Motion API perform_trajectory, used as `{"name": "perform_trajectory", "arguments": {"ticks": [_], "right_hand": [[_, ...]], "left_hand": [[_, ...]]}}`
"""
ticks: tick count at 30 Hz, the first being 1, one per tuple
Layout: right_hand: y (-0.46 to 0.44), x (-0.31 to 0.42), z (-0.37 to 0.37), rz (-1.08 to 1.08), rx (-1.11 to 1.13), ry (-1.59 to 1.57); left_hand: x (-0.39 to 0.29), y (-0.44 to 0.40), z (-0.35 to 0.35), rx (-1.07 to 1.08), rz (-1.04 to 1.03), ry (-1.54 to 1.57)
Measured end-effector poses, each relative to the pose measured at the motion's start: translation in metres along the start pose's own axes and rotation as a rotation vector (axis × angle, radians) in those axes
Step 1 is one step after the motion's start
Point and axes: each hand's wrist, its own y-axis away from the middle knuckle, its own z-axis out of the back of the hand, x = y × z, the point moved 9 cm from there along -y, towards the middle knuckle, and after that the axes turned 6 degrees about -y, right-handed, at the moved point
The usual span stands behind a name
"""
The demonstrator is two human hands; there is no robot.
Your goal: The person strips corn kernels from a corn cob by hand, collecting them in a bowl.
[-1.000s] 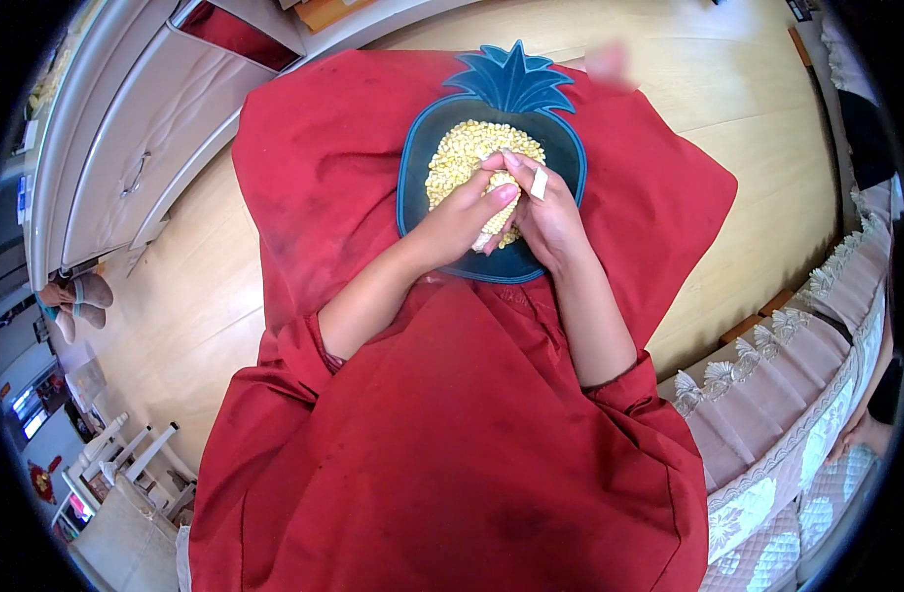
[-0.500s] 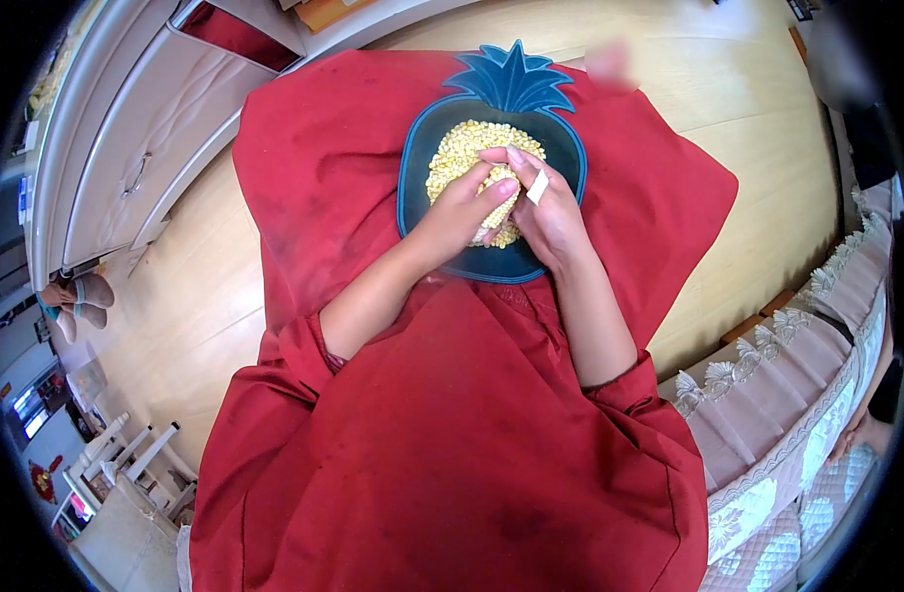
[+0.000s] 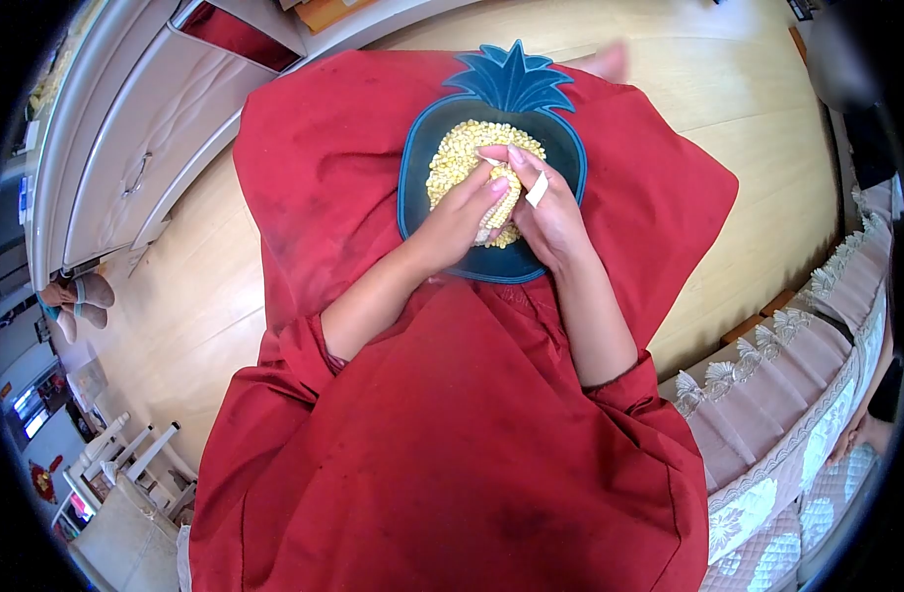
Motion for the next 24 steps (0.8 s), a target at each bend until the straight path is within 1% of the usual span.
{"name": "perform_trajectory", "arguments": {"ticks": [2, 5, 8, 11, 14, 17, 20, 24], "right_hand": [[0.002, 0.001, -0.005, -0.028, 0.054, -0.020], [0.000, 0.006, -0.006, 0.069, 0.014, -0.108], [-0.002, 0.009, -0.007, 0.116, 0.024, -0.149], [-0.002, 0.009, -0.006, 0.114, 0.021, -0.158], [-0.002, 0.004, -0.006, 0.066, 0.043, -0.132], [-0.003, 0.000, -0.003, 0.044, 0.067, -0.146], [-0.003, 0.001, -0.004, 0.054, 0.072, -0.144], [-0.001, 0.005, -0.007, 0.074, 0.070, -0.125]], "left_hand": [[-0.005, 0.001, 0.000, -0.044, 0.026, 0.054], [-0.002, 0.005, 0.002, -0.002, 0.114, -0.167], [-0.011, -0.001, 0.006, -0.102, -0.159, -0.352], [-0.010, 0.002, 0.006, -0.070, -0.110, -0.299], [-0.014, 0.003, 0.007, -0.078, -0.146, -0.396], [-0.013, 0.001, 0.008, -0.080, -0.103, -0.408], [-0.013, 0.002, 0.005, -0.056, -0.156, -0.404], [-0.014, 0.002, 0.003, -0.042, -0.178, -0.386]]}}
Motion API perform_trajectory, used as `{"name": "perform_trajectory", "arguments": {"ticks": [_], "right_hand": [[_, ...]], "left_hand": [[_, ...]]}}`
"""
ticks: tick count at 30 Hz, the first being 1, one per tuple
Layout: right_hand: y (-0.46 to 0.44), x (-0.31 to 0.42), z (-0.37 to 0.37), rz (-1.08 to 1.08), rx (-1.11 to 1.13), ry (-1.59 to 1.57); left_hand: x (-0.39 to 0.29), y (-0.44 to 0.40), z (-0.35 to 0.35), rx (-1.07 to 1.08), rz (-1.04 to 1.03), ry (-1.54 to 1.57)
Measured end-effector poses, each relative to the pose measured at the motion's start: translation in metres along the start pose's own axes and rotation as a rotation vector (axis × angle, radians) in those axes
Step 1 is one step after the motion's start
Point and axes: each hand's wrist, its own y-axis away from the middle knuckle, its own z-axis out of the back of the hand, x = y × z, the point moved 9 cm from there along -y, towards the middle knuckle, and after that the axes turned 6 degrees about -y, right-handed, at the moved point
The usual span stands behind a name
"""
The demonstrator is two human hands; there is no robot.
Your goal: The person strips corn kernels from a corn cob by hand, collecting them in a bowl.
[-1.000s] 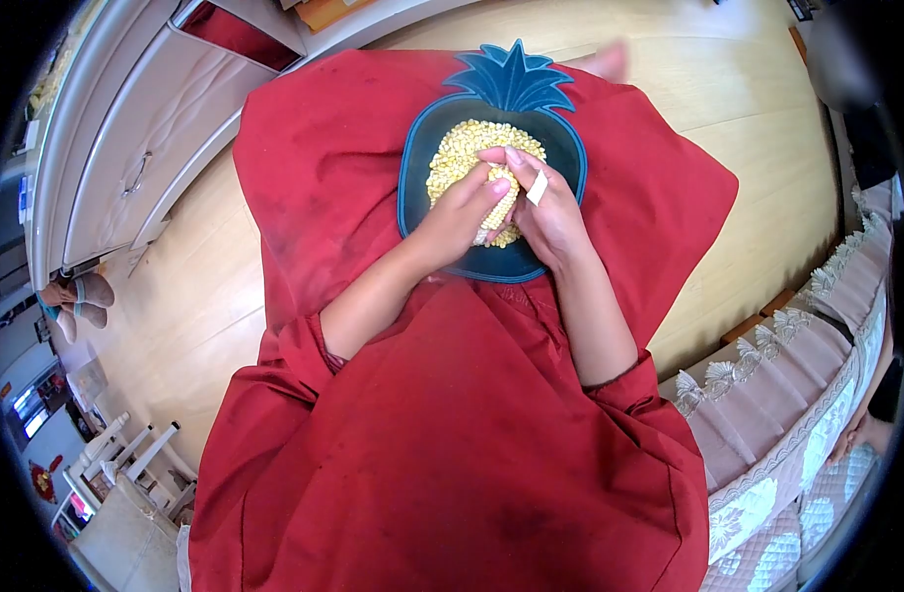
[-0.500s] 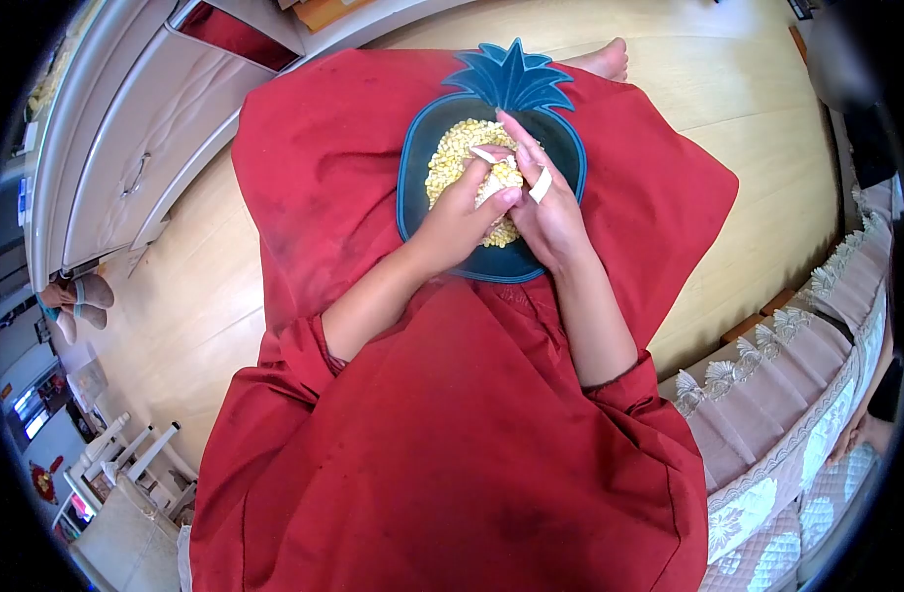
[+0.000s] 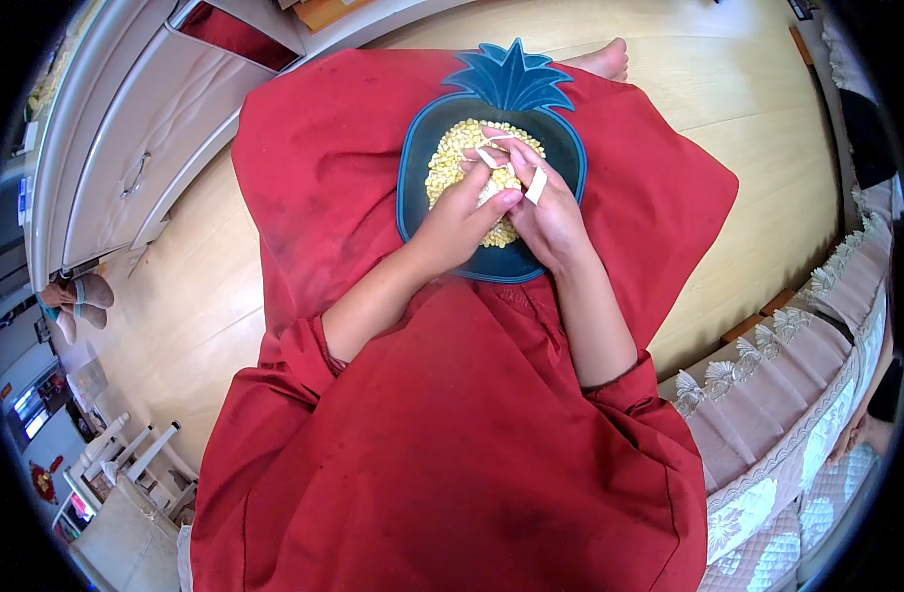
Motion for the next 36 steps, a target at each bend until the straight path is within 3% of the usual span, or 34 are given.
{"name": "perform_trajectory", "arguments": {"ticks": [8, 14, 26, 32, 36], "right_hand": [[-0.004, 0.003, 0.004, 0.037, 0.003, 0.001], [-0.004, 0.002, 0.008, 0.036, -0.009, 0.035], [-0.005, 0.004, 0.007, 0.054, -0.002, 0.023], [-0.005, 0.002, 0.006, 0.044, 0.011, -0.023], [-0.005, 0.000, 0.008, 0.032, 0.010, -0.011]], "left_hand": [[-0.007, 0.001, -0.007, 0.009, -0.053, 0.044], [0.002, 0.000, -0.005, 0.040, 0.055, 0.189], [0.003, 0.005, -0.008, 0.025, 0.046, -0.044], [0.005, 0.006, -0.003, -0.010, 0.090, 0.250], [0.010, 0.003, -0.001, -0.029, 0.080, 0.155]]}}
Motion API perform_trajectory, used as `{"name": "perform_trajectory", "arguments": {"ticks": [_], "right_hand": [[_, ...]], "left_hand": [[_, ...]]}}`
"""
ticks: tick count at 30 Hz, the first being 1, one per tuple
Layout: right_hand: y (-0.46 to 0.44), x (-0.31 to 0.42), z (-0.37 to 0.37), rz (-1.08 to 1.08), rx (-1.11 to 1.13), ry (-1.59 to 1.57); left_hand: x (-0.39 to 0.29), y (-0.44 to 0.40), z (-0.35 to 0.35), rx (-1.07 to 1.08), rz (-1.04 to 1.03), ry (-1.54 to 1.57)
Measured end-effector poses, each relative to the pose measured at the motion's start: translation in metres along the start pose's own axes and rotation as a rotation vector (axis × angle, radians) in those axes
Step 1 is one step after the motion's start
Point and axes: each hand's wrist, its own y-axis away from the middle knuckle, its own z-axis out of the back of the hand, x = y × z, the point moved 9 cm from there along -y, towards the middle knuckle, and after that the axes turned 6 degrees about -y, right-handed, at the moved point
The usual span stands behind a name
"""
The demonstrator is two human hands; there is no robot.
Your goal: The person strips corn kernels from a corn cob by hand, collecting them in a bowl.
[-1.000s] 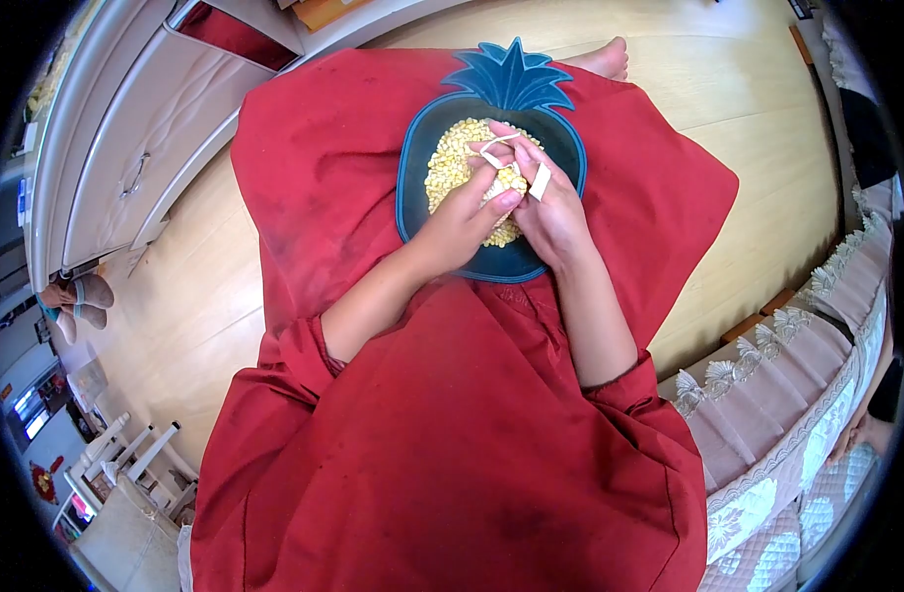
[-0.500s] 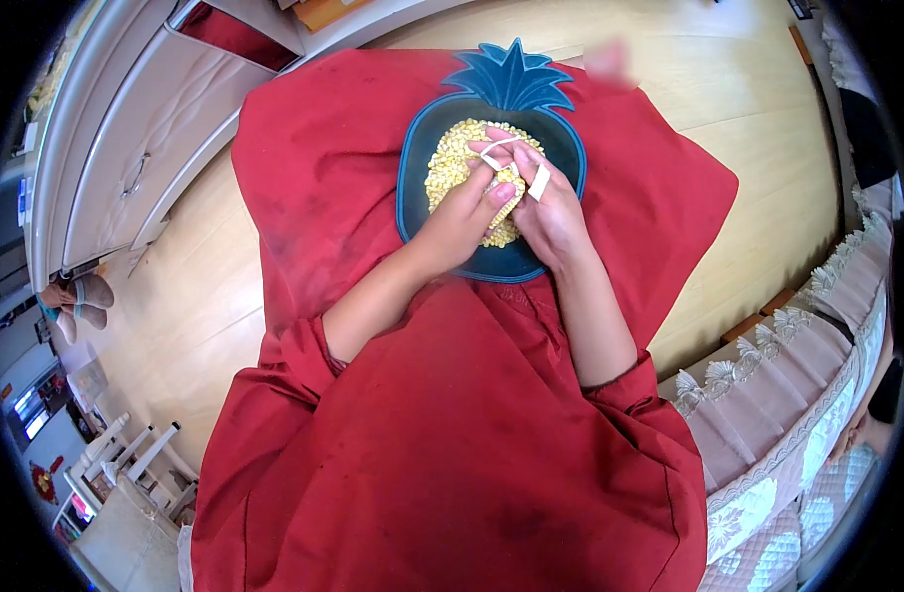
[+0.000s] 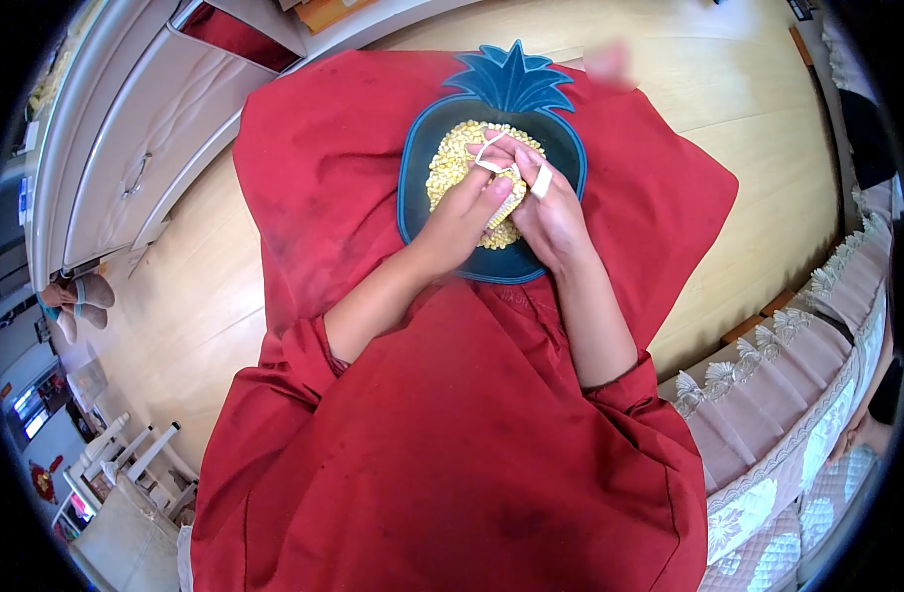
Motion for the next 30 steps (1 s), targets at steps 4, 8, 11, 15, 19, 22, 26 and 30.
{"name": "perform_trajectory", "arguments": {"ticks": [4, 8, 11, 15, 19, 22, 26, 30], "right_hand": [[0.000, -0.001, 0.002, 0.001, -0.007, -0.001], [-0.001, -0.001, 0.003, 0.008, 0.007, -0.003], [-0.001, 0.000, 0.004, 0.012, -0.012, -0.019], [-0.001, 0.000, 0.003, 0.013, -0.001, -0.011], [-0.001, 0.001, 0.000, 0.023, -0.009, 0.025], [0.002, 0.002, -0.004, 0.011, -0.008, 0.017], [0.006, 0.001, -0.004, -0.053, -0.009, -0.004], [0.003, 0.000, -0.004, -0.011, -0.039, -0.022]], "left_hand": [[-0.001, -0.003, 0.000, -0.007, -0.087, -0.113], [0.004, -0.001, -0.001, 0.029, 0.005, -0.128], [-0.006, 0.002, -0.003, 0.030, -0.061, -0.177], [-0.009, 0.002, 0.000, 0.000, -0.063, -0.164], [-0.026, 0.004, 0.000, -0.043, -0.161, -0.218], [-0.019, 0.001, 0.003, -0.039, -0.105, -0.267], [-0.003, 0.001, 0.000, 0.031, 0.128, -0.048], [-0.022, -0.004, 0.004, -0.066, -0.278, -0.293]]}}
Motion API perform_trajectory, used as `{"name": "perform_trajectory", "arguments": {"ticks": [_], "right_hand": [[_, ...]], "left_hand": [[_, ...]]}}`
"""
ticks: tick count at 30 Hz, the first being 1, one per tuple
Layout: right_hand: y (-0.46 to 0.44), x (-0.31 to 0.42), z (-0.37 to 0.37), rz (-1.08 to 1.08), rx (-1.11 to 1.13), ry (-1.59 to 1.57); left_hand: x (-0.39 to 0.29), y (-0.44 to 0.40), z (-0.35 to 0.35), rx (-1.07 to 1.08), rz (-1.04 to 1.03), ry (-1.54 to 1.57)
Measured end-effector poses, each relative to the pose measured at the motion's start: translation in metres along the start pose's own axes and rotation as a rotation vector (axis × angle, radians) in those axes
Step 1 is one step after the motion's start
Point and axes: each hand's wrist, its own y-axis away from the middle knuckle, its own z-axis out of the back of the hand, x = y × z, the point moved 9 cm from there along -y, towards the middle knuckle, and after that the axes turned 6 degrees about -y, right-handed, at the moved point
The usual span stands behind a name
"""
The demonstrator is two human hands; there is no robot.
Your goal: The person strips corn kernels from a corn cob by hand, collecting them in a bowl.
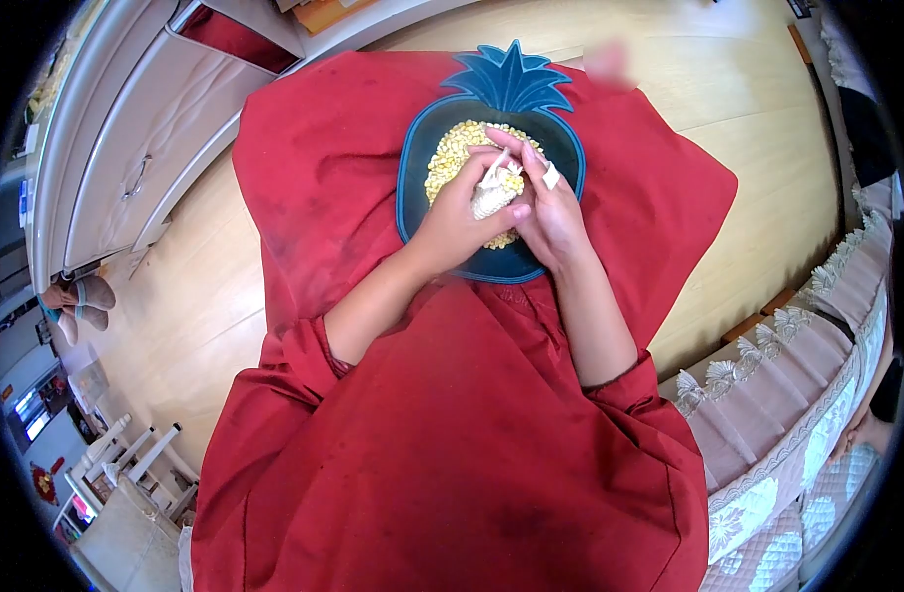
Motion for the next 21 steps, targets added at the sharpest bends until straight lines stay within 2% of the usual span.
{"name": "perform_trajectory", "arguments": {"ticks": [2, 5, 11, 14, 17, 20, 21], "right_hand": [[0.001, -0.001, 0.000, -0.020, -0.022, -0.040], [-0.001, -0.003, 0.003, -0.021, -0.005, -0.016], [0.003, 0.000, -0.002, -0.064, 0.064, 0.023], [0.002, -0.003, 0.000, -0.078, 0.141, -0.054], [0.009, 0.000, -0.008, -0.104, 0.149, 0.134], [0.005, 0.000, -0.001, 0.017, 0.024, 0.209], [0.005, -0.002, 0.002, 0.000, 0.007, 0.192]], "left_hand": [[-0.004, -0.002, 0.003, -0.045, -0.080, -0.023], [0.018, 0.006, -0.006, 0.041, 0.336, 0.360], [0.018, 0.008, -0.010, 0.073, 0.328, 0.245], [0.026, 0.010, -0.012, 0.116, 0.348, 0.251], [0.023, 0.011, -0.013, 0.131, 0.313, 0.238], [0.027, 0.011, -0.013, 0.112, 0.240, 0.134], [0.026, 0.011, -0.013, 0.111, 0.225, 0.118]]}}
